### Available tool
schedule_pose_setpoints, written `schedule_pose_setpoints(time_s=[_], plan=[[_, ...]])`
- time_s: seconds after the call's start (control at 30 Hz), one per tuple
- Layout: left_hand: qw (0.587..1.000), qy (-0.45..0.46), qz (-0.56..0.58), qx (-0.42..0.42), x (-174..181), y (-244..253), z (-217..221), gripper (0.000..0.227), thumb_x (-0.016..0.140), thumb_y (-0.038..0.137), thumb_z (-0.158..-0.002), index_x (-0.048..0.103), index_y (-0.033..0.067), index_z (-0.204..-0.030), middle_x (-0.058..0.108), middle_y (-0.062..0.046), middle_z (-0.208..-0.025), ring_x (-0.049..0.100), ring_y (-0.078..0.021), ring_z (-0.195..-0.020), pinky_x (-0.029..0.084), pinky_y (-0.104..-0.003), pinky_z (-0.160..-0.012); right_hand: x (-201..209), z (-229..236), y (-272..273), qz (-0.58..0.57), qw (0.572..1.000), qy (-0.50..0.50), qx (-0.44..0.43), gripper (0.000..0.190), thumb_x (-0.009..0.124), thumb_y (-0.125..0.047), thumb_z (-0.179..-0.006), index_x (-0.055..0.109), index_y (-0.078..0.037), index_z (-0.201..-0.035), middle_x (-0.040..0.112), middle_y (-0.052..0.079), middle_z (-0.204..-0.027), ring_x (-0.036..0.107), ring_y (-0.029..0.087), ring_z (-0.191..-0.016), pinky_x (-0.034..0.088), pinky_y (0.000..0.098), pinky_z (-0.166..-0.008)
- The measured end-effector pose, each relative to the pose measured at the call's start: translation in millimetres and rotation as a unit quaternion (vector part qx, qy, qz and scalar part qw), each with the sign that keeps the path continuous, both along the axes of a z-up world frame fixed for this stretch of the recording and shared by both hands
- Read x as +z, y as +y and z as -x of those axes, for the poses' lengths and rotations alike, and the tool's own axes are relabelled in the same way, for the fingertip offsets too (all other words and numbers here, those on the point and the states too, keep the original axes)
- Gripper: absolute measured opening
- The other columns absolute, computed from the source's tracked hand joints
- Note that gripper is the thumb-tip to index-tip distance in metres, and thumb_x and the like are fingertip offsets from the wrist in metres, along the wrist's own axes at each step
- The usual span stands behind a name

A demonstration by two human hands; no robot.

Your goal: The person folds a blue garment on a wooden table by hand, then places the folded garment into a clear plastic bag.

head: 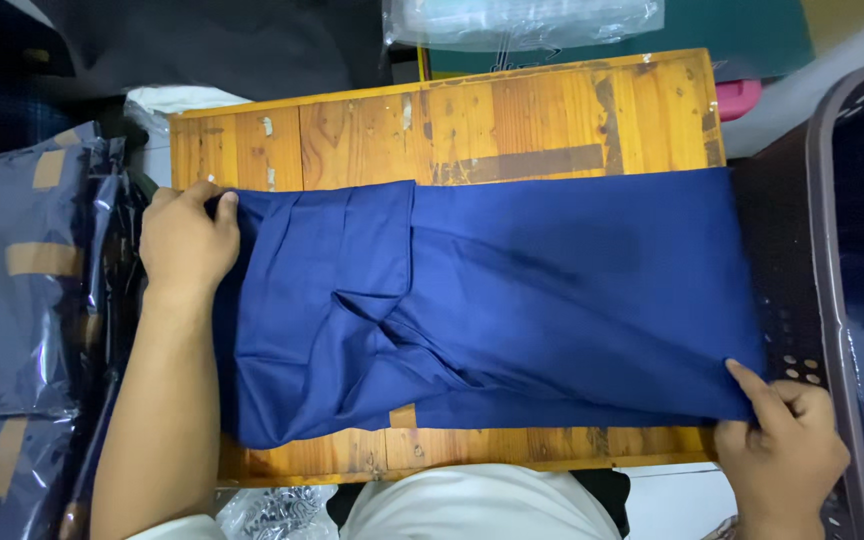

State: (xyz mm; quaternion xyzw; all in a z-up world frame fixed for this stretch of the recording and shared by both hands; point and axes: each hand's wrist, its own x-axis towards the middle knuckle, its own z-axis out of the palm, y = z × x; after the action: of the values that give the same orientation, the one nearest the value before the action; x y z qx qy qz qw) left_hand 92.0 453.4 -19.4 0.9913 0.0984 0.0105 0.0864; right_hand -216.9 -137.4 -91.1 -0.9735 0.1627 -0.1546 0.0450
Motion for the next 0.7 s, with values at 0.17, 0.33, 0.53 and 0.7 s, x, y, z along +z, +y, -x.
schedule_pose_setpoints(time_s=[0.17, 0.33, 0.53, 0.7], plan=[[0.998, -0.041, 0.039, -0.033, 16.9, -15.7, 16.1, 0.034, 0.062, 0.029, -0.101, 0.063, 0.0097, -0.13, 0.071, -0.015, -0.092, 0.065, -0.0437, -0.095, 0.049, -0.057, -0.079, 44.7, -31.3, 17.3, 0.03, 0.972, 0.231, -0.038, 0.073, 0.064, -0.024, -0.074, 0.067, -0.047, -0.143, 0.063, -0.008, -0.111, 0.07, 0.021, -0.088, 0.06, 0.0422, -0.066], [0.987, 0.102, 0.124, 0.026, 51.3, -49.9, 51.2, 0.05, 0.062, 0.047, -0.098, 0.062, 0.0093, -0.132, 0.076, -0.016, -0.093, 0.069, -0.0422, -0.1, 0.05, -0.051, -0.088, 71.1, -50.4, 16.4, 0.024, 0.944, 0.328, 0.014, 0.074, 0.064, -0.04, -0.076, 0.056, -0.044, -0.149, 0.065, 0.002, -0.111, 0.075, 0.027, -0.091, 0.062, 0.0463, -0.071], [0.981, 0.09, 0.174, -0.001, 22.3, -16.6, 53.1, 0.041, 0.069, 0.042, -0.096, 0.068, 0.0077, -0.119, 0.062, -0.009, -0.072, 0.058, -0.0269, -0.067, 0.045, -0.041, -0.07, 73.0, -44.7, 10.4, -0.126, 0.984, 0.049, 0.112, 0.044, 0.064, -0.001, -0.09, 0.08, -0.014, -0.129, 0.06, 0.012, -0.111, 0.058, 0.031, -0.107, 0.048, 0.0414, -0.108], [0.934, 0.124, 0.332, 0.036, 45.1, -8.4, 60.5, 0.013, 0.063, 0.024, -0.106, 0.054, 0.0153, -0.101, 0.05, 0.006, -0.082, 0.043, -0.0081, -0.076, 0.037, -0.026, -0.073, 52.5, -45.0, -4.8, -0.109, 0.964, 0.176, 0.168, 0.027, 0.063, -0.013, -0.076, 0.075, -0.017, -0.1, 0.073, 0.003, -0.132, 0.065, 0.023, -0.129, 0.043, 0.0434, -0.113]])
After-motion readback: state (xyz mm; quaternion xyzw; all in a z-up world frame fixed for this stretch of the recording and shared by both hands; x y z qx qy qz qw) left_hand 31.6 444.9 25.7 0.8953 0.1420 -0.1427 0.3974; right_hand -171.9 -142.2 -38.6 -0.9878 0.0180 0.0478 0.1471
